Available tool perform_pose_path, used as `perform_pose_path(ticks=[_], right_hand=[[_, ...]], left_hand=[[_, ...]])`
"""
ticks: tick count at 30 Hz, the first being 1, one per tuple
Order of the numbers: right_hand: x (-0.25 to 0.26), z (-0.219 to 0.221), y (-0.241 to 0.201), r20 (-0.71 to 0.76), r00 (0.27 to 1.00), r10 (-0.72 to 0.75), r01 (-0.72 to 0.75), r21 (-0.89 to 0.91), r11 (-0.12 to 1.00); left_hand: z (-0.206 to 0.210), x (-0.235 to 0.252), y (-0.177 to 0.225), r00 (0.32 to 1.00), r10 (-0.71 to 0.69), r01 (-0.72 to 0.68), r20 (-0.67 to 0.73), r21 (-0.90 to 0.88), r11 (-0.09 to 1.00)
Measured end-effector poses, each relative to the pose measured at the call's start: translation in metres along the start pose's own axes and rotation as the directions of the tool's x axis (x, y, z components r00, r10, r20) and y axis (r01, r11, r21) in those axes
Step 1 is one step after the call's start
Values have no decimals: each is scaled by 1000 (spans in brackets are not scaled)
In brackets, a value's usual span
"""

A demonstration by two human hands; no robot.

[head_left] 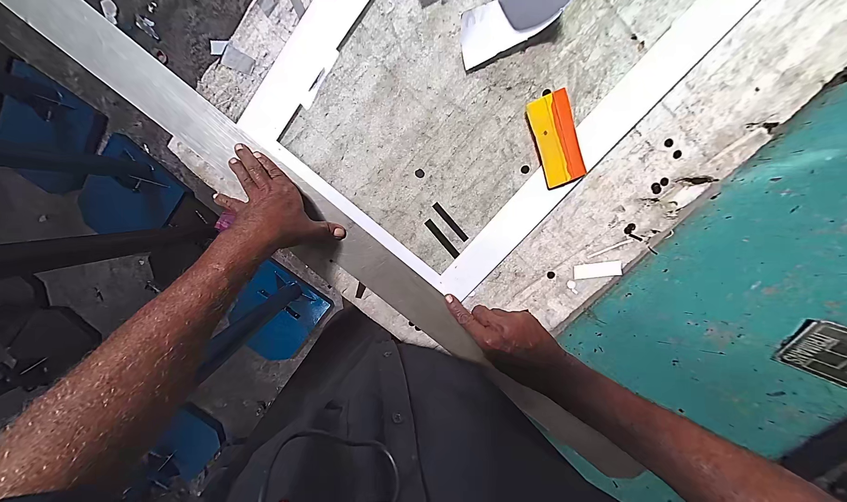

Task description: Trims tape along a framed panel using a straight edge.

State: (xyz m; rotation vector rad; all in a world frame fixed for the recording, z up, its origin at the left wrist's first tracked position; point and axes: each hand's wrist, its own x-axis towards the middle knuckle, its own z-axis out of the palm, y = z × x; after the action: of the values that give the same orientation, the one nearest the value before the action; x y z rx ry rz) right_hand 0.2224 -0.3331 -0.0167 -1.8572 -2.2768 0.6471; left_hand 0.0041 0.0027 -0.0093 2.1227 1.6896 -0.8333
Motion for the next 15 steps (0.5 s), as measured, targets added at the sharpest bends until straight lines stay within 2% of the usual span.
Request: perform_pose_path(ticks=[15], right_hand=[[-27, -1, -1, 9, 1000, 29, -28, -42, 999]], left_hand=[[-1, 0, -2, 1000, 26, -26, 9, 23, 999]])
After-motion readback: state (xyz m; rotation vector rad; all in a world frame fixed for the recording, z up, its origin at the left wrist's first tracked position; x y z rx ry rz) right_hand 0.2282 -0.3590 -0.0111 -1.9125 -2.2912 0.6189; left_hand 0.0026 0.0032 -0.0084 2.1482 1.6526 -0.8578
